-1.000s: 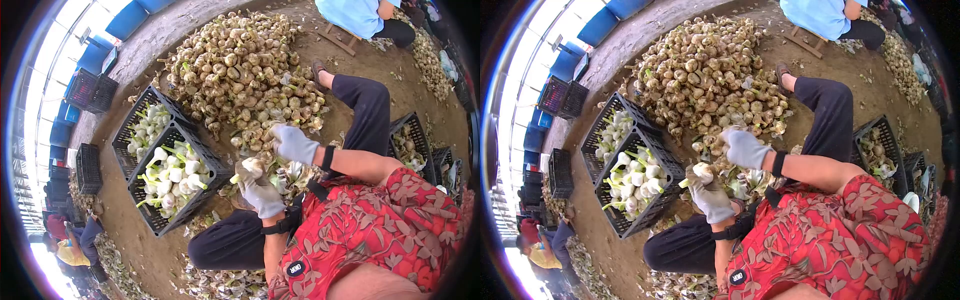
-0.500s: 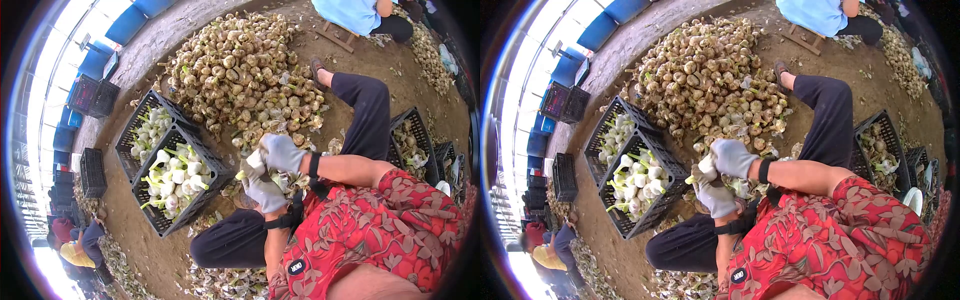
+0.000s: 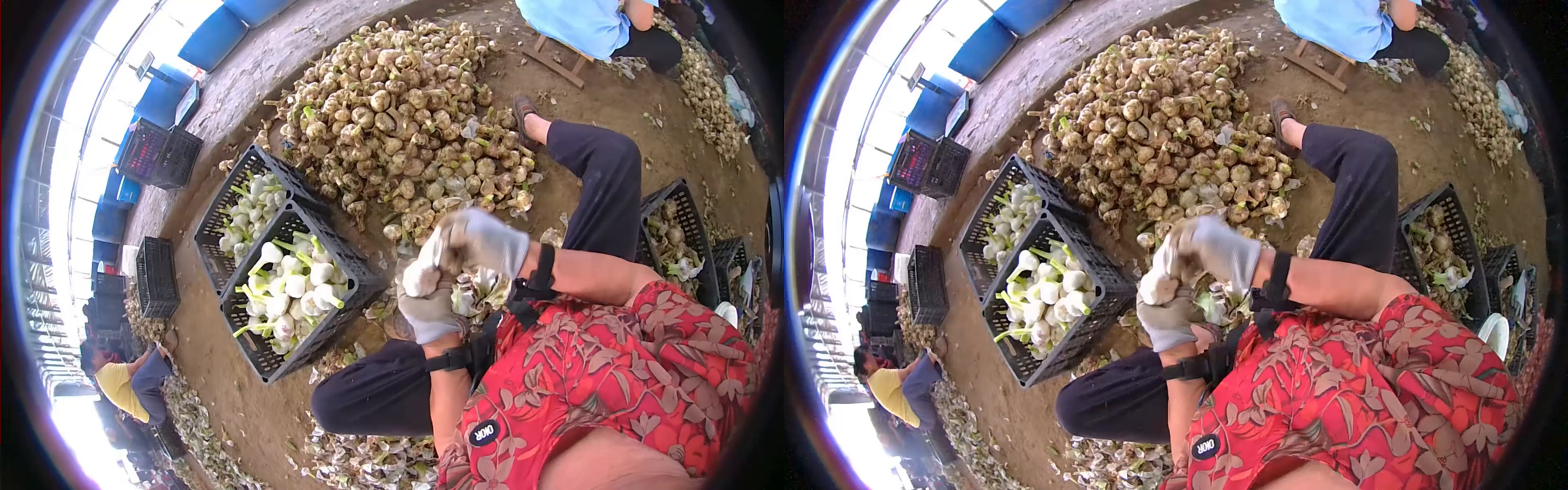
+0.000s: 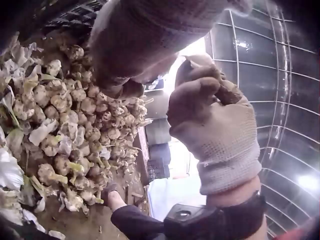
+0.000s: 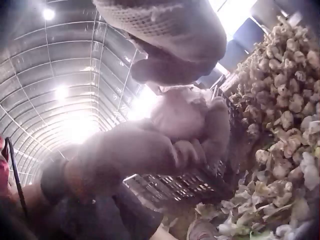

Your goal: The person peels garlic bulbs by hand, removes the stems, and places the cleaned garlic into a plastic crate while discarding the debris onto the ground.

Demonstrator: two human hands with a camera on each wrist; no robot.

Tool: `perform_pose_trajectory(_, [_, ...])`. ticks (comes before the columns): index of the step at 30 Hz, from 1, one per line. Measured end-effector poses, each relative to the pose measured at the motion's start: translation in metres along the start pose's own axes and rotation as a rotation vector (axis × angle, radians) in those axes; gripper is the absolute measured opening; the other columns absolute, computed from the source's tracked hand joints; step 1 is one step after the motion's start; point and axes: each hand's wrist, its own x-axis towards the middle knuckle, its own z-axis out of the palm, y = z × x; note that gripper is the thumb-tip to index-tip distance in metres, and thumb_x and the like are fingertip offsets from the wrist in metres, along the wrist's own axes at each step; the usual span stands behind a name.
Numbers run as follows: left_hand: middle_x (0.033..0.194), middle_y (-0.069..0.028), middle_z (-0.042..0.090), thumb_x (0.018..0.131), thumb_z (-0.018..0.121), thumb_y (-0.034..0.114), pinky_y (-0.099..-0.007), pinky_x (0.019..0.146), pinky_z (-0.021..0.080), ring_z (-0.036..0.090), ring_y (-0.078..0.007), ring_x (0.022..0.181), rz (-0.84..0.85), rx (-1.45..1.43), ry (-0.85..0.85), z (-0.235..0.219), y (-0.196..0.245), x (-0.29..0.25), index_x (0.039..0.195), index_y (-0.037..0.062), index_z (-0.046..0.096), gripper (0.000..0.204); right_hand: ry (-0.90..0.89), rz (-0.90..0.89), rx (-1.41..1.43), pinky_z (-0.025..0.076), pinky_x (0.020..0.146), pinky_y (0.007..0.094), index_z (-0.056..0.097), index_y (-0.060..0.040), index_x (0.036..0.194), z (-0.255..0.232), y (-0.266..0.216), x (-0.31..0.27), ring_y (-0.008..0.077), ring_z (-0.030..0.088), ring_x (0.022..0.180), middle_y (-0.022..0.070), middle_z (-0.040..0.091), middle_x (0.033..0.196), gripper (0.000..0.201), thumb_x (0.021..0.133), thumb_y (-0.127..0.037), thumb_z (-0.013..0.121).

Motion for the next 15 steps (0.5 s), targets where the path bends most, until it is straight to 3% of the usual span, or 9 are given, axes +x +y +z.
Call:
perform_pose_trajectory(1, [0.111,-0.0185,0.061,0.093,0.042,0.020,-0.0471,0.088,0.051,0.060,-0.0326,0.098,-0.018,-0.157,-0.084,-0.002,0.008,0.005,0.108,-0.0034,0.058,0.032,0.058,0.025,0.260,0.052,0.055,0.0306,0.058,0.0026,0.086,-0.004,-0.013,0.003,0.0176,0.065,0.066,0.0137,0.067,0.079,0.014,0.089,-0.007,0.048])
perform_pose_trajectory(3, [0.110,-0.0189,0.062,0.092,0.042,0.018,-0.0479,0.089,0.048,0.059,-0.0337,0.100,0.090,-0.085,-0.059,0.010,0.008,-0.007,0.105,-0.0029,0.058,0.030,0.139,0.007,0.103,0.050,0.052,0.0298,0.052,0.0006,0.094,-0.020,-0.026,0.008,0.0193,0.064,0.063,0.0149,0.067,0.081,0.010,0.090,-0.008,0.051])
perform_pose_trajectory(4, [0.110,-0.0186,0.062,0.093,0.042,0.023,-0.0495,0.090,0.047,0.058,-0.0345,0.101,0.065,-0.092,-0.044,0.011,0.011,-0.006,0.106,-0.0022,0.059,0.033,0.016,0.044,-0.171,0.049,0.052,0.0280,0.051,0.0005,0.095,-0.018,-0.044,-0.001,0.0173,0.064,0.063,0.0141,0.068,0.081,0.011,0.090,-0.009,0.051])
perform_pose_trajectory(6, [0.111,-0.0181,0.063,0.097,0.040,0.032,-0.0528,0.093,0.044,0.057,-0.0361,0.103,0.010,-0.112,-0.004,0.005,0.015,-0.004,0.109,-0.0007,0.060,0.039,-0.180,0.122,-0.362,0.051,0.057,0.0280,0.057,0.0023,0.095,-0.022,-0.053,-0.021,0.0159,0.065,0.067,0.0132,0.070,0.082,0.013,0.086,-0.008,0.055])
perform_pose_trajectory(9, [0.113,-0.0183,0.062,0.096,0.042,0.034,-0.0536,0.094,0.043,0.057,-0.0367,0.104,-0.008,-0.187,-0.230,-0.023,0.023,0.009,0.111,-0.0011,0.059,0.041,-0.582,0.373,-0.544,0.054,0.065,0.0297,0.062,0.0035,0.100,-0.010,-0.061,-0.054,0.0164,0.066,0.073,0.0111,0.070,0.083,0.022,0.080,-0.007,0.057])
perform_pose_trajectory(11, [0.107,-0.0146,0.063,0.096,0.046,0.036,-0.0527,0.092,0.044,0.059,-0.0329,0.100,0.159,-0.069,0.049,-0.021,0.026,0.010,0.108,0.0028,0.058,0.038,-0.768,0.322,-0.702,0.053,0.068,0.0311,0.063,0.0015,0.103,-0.008,-0.068,-0.060,0.0145,0.065,0.078,0.0093,0.070,0.087,0.027,0.079,-0.008,0.061])
perform_pose_trajectory(12, [0.105,-0.0131,0.064,0.095,0.047,0.037,-0.0522,0.091,0.045,0.059,-0.0319,0.100,0.243,-0.029,0.178,-0.019,0.027,0.012,0.108,0.0044,0.058,0.036,-0.755,0.422,-0.750,0.053,0.071,0.0352,0.064,-0.0011,0.102,-0.009,-0.073,-0.058,0.0196,0.067,0.082,0.0115,0.070,0.092,0.028,0.077,-0.015,0.064])
perform_pose_trajectory(14, [0.100,-0.0077,0.064,0.095,0.051,0.038,-0.0463,0.086,0.049,0.061,-0.0272,0.096,0.374,0.142,0.367,-0.003,0.024,0.005,0.105,0.0111,0.057,0.030,-0.636,0.192,-1.467,0.053,0.072,0.0383,0.065,-0.0024,0.098,-0.018,-0.061,-0.047,0.0258,0.067,0.082,0.0139,0.069,0.091,0.029,0.075,-0.020,0.064])
perform_pose_trajectory(15, [0.099,-0.0060,0.064,0.094,0.053,0.039,-0.0397,0.083,0.051,0.062,-0.0249,0.093,0.397,0.176,0.342,-0.028,0.032,0.018,0.105,0.0133,0.058,0.029,-0.550,0.062,-1.816,0.053,0.072,0.0398,0.066,-0.0031,0.097,-0.025,-0.052,-0.038,0.0289,0.067,0.082,0.0151,0.069,0.091,0.030,0.075,-0.023,0.065])
